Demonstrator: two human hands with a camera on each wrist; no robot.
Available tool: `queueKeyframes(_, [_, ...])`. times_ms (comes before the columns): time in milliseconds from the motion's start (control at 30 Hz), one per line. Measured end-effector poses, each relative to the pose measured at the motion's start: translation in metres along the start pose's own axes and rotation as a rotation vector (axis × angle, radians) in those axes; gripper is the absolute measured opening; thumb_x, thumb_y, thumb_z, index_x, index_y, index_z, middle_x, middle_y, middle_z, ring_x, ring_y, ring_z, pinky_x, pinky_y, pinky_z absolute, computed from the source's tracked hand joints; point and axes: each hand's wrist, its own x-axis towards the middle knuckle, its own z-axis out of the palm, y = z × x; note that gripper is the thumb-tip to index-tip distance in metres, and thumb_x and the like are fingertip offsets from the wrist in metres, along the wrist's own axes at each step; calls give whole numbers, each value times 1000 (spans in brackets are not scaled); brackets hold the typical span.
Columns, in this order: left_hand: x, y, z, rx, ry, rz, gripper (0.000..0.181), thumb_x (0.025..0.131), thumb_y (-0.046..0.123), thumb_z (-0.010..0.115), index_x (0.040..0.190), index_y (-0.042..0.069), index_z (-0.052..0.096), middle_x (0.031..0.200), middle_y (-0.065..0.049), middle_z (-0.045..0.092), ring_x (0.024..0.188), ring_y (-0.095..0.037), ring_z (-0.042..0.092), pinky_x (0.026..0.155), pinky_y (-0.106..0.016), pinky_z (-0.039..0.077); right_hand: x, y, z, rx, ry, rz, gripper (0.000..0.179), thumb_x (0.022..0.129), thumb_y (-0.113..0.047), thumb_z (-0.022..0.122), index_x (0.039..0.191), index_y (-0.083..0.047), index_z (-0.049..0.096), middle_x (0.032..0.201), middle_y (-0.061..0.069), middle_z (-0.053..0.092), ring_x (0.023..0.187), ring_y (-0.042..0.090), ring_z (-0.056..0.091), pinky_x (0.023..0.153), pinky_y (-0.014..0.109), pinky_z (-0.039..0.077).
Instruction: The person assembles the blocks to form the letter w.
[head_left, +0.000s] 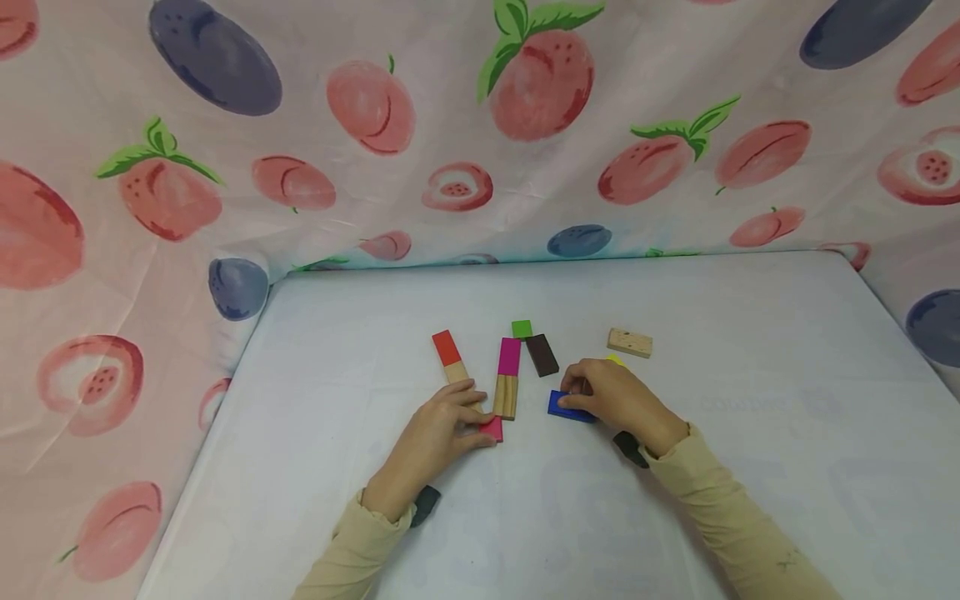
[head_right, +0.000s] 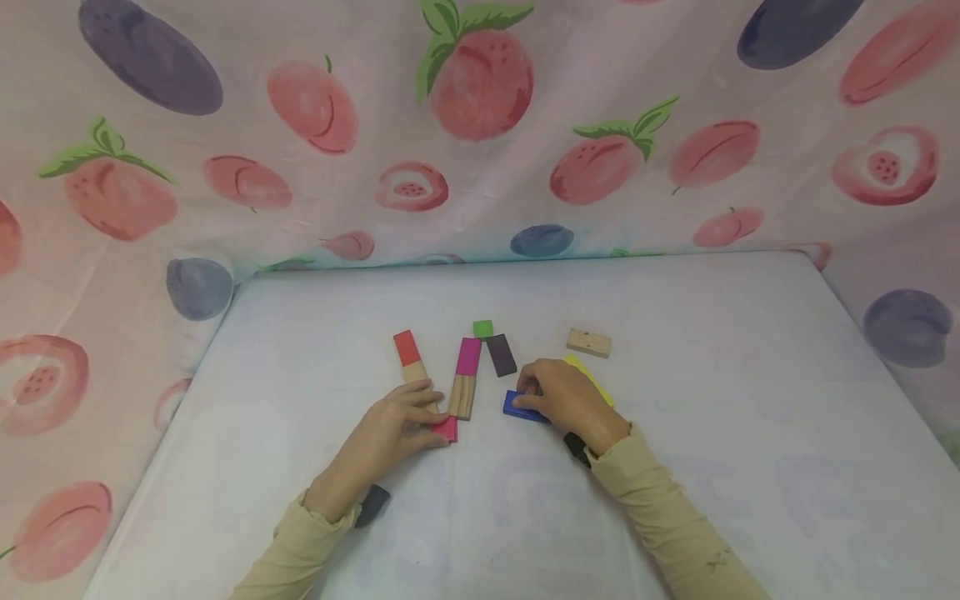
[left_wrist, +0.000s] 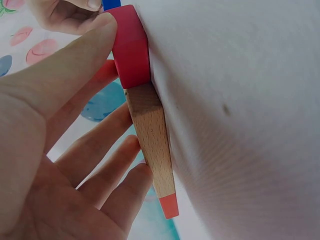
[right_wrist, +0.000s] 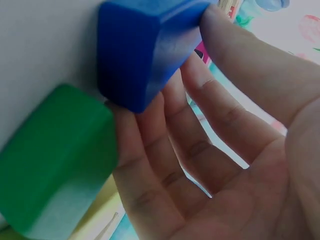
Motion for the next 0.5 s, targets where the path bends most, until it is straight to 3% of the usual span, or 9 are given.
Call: queueKeyframes(500, [0, 0, 0, 4, -4, 1, 35, 77, 25, 86, 108, 10, 78, 131, -4, 66, 138, -24, 45, 107, -42, 47, 2, 0, 1, 29, -13, 39, 16, 90, -16, 74, 98, -4, 69, 80, 1, 65, 73, 13, 56, 68, 28, 50])
